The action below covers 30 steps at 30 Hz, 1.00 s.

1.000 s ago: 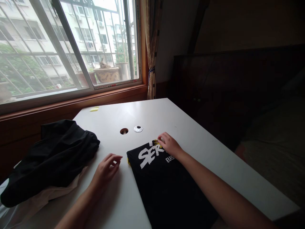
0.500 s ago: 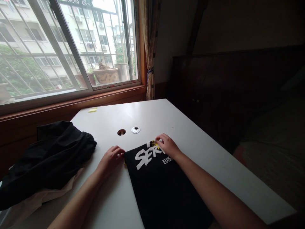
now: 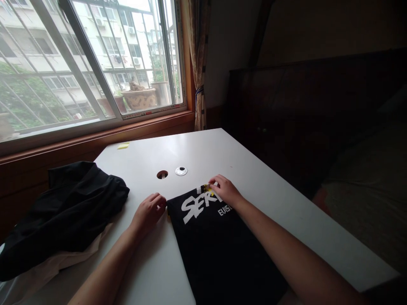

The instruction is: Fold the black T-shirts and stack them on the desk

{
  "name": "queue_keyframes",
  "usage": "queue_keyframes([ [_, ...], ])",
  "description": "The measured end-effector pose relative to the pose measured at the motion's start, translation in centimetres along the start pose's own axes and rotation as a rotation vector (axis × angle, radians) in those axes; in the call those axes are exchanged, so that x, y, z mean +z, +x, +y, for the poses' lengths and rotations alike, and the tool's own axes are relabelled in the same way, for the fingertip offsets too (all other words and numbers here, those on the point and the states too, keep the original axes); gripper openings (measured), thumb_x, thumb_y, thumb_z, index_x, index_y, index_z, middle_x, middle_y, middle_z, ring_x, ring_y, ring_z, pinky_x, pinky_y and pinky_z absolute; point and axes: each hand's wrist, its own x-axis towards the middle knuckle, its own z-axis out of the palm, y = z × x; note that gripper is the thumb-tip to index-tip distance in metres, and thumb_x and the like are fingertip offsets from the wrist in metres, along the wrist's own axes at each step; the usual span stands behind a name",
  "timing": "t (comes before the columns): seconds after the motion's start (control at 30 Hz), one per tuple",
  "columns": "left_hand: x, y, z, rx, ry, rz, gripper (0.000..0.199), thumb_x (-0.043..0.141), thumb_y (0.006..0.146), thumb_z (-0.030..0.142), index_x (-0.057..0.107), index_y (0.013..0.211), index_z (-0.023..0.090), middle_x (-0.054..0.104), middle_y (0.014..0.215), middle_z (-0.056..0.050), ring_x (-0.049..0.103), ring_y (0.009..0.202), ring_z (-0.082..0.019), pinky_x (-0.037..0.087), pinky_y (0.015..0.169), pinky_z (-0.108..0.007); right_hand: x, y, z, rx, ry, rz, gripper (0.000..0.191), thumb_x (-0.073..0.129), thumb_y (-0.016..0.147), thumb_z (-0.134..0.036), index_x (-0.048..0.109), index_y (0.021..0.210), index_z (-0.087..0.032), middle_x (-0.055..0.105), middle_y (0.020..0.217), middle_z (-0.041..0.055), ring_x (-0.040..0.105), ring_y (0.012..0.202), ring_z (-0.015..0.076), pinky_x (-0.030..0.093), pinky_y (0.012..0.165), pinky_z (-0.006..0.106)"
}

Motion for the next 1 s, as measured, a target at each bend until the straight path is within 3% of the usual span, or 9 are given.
queue_keyframes([
  [0.2,-0.32,-0.56,-0.17,-0.038,0.026,-0.026,0.014,0.048,0.091,0.022,0.055,0.079,0.021,0.058,0.079,-0.001,0.052,0.062,-0.014,0.04,0.055,-0.025,-0.11,0.12,0.24,-0.016,-0.025,0.018,0.01,0.059,0.088,-0.017,0.068,0.089,-0.023,0.066,0.095,0.0017,0.061,0.087,0.0176,0.047,0.081,0.031],
  [0.4,-0.24,-0.67,-0.29,-0.06,0.023,-0.016,0.011,0.049,0.09,0.022,0.056,0.081,0.022,0.058,0.08,-0.001,0.053,0.063,-0.015,0.042,0.056,-0.025,-0.1,0.02,0.13,-0.005,-0.032,0.009,0.011,0.059,0.088,-0.017,0.067,0.09,-0.024,0.067,0.095,0.0017,0.061,0.086,0.0179,0.048,0.079,0.031],
  [0.63,-0.19,-0.78,-0.45,-0.008,0.017,-0.063,0.019,0.048,0.096,0.024,0.062,0.109,0.025,0.063,0.105,-0.005,0.062,0.07,-0.014,0.049,0.062,-0.026,-0.17,-0.03,0.04,-0.006,-0.025,0.003,0.01,0.059,0.088,-0.018,0.068,0.09,-0.023,0.066,0.096,0.0022,0.06,0.08,0.0166,0.049,0.076,0.03],
  [0.8,0.24,-0.34,-0.36,0.031,0.091,-0.063,0.013,0.046,0.096,0.02,0.059,0.098,0.023,0.062,0.101,-0.005,0.061,0.077,-0.017,0.047,0.066,-0.027,-0.23,-0.07,-0.05,-0.007,-0.024,0.001,0.01,0.059,0.088,-0.018,0.068,0.09,-0.023,0.066,0.095,0.0018,0.06,0.079,0.0164,0.048,0.074,0.03],
  [1.0,0.4,-0.37,0.29,-0.01,0.131,-0.045,0.009,0.047,0.094,0.017,0.051,0.088,0.023,0.059,0.091,-0.003,0.057,0.072,-0.016,0.042,0.06,-0.026,-0.02,0.1,0.27,0.002,-0.044,0.022,0.009,0.06,0.087,-0.017,0.067,0.088,-0.023,0.066,0.093,0.0014,0.06,0.084,0.0174,0.048,0.079,0.031],
])
